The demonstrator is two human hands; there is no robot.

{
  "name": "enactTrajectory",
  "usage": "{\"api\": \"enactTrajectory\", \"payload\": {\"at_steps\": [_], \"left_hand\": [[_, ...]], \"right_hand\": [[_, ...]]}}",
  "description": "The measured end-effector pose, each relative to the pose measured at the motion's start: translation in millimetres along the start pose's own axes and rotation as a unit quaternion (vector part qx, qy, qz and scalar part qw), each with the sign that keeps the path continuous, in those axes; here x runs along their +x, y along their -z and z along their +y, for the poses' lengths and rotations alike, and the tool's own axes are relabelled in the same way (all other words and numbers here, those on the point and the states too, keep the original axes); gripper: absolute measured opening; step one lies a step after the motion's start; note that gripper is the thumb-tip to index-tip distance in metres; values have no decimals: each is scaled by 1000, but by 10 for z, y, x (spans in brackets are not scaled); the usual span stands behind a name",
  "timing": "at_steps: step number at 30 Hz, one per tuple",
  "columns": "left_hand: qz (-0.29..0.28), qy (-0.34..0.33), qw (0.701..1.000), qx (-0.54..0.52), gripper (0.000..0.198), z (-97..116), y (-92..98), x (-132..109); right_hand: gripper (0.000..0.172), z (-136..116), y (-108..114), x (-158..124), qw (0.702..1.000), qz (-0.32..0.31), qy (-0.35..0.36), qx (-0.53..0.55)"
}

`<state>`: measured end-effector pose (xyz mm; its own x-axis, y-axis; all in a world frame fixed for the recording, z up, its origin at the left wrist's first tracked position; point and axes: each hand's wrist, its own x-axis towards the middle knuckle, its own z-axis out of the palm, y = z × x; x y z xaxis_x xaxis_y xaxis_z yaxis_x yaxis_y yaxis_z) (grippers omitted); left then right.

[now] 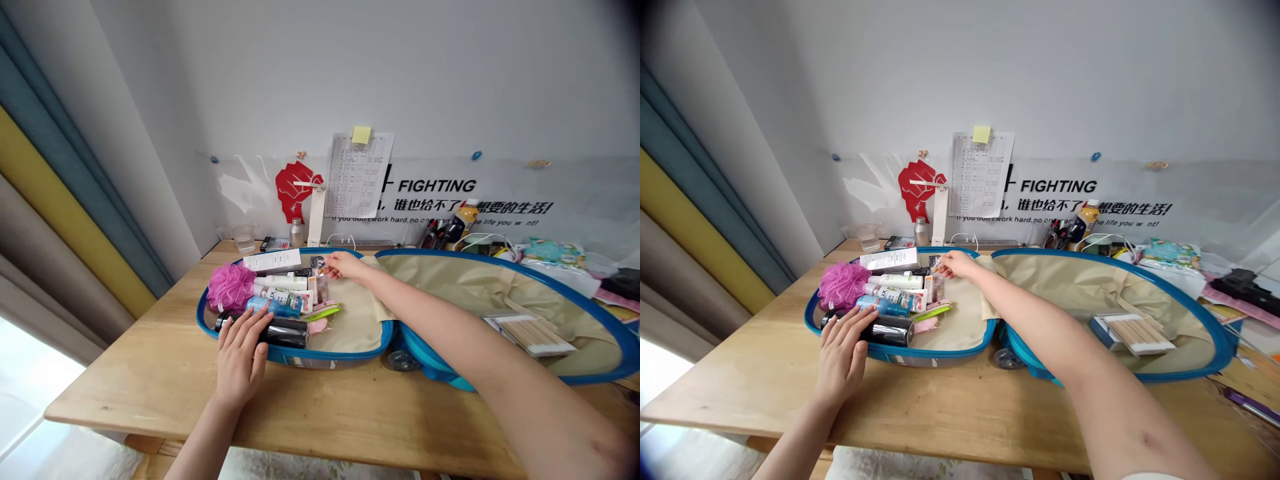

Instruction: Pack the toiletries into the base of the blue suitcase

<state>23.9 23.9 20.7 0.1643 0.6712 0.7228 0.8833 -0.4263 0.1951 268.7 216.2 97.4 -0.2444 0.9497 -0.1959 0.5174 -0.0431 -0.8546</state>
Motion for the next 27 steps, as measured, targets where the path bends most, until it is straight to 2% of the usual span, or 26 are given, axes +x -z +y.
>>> {"api": "enactTrajectory", "payload": {"at_steps": [8,14,23,27], "left_hand": [[0,-2,1000,0,43,-7,-11,-10],[-3,-4,1000,0,42,-16,-7,-13],[-3,-4,1000,2,41,-13,-5,-15],[-4,-3,1000,2,41,-17,-5,-17]], "right_hand": [[23,46,16,-108,990,-41,-1,-137],[19,48,-31,-88,979,-39,-7,-201],[23,61,-97,-91,976,-62,-27,-205],[16,-29,-45,-95,986,-27,-13,-162]]}}
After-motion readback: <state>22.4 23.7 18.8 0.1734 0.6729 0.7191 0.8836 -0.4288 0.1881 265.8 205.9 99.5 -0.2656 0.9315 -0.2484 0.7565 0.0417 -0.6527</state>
